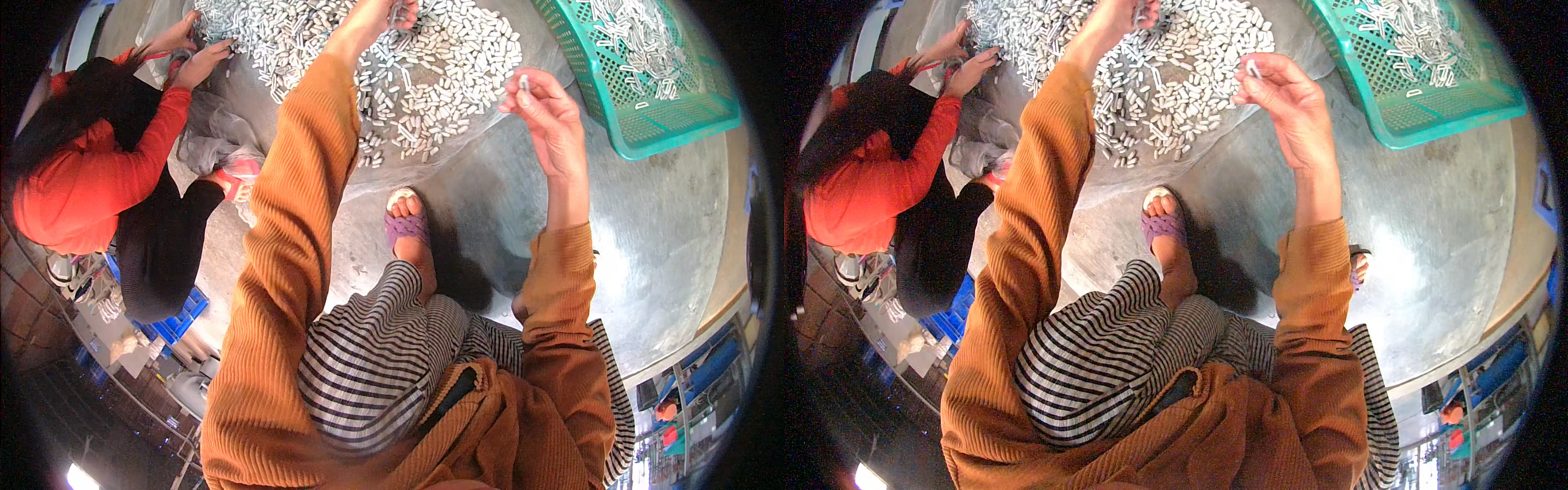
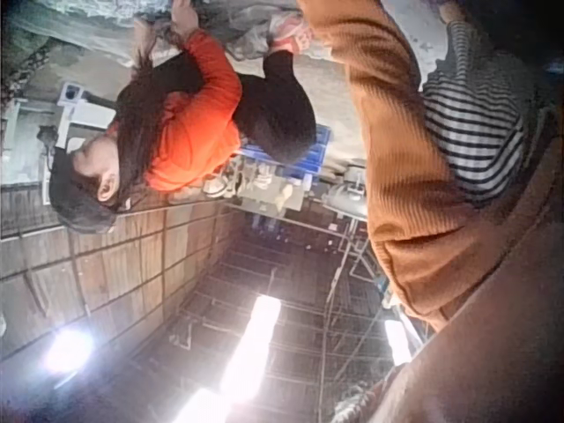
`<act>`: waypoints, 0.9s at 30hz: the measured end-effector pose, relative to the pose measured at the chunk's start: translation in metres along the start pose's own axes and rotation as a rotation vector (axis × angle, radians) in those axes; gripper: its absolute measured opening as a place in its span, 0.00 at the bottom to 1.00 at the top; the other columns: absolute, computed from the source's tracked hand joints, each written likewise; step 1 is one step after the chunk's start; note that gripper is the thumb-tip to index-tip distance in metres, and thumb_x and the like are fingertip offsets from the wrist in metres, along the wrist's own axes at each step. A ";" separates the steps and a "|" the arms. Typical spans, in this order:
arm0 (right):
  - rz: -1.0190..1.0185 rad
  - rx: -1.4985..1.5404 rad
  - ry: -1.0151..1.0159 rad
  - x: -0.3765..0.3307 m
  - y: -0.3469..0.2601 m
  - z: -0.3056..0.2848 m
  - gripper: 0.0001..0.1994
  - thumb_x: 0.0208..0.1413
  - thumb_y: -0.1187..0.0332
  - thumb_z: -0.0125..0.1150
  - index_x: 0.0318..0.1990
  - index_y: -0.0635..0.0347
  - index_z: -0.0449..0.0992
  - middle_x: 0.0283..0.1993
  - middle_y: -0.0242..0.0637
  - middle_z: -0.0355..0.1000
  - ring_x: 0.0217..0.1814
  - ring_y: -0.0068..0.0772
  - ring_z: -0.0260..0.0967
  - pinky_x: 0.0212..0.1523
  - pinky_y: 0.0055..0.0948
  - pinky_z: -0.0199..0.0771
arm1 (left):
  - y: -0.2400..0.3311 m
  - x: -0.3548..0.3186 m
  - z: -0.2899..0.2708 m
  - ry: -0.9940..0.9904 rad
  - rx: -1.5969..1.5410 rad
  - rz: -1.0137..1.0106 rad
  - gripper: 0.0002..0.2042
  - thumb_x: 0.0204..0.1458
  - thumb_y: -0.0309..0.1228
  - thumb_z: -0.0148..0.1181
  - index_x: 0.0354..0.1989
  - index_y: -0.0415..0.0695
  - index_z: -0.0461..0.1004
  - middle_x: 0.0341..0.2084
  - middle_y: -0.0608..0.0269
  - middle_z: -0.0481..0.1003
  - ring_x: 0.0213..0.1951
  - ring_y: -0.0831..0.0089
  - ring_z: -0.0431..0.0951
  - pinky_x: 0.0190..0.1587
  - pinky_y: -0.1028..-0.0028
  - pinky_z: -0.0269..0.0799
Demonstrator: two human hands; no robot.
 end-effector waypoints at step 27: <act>0.036 0.027 -0.402 0.007 -0.006 0.024 0.09 0.52 0.65 0.62 0.38 0.58 0.73 0.26 0.21 0.62 0.22 0.11 0.54 0.19 0.15 0.50 | -0.032 -0.042 -0.046 0.119 0.334 0.113 0.11 0.45 0.38 0.62 0.30 0.44 0.77 0.29 0.62 0.77 0.35 0.72 0.76 0.40 0.75 0.70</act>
Point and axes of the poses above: each hand's wrist, its own x-axis towards the middle knuckle, its own z-axis out of the palm, y = z × x, the point moved 9 cm from there along x, towards the middle knuckle
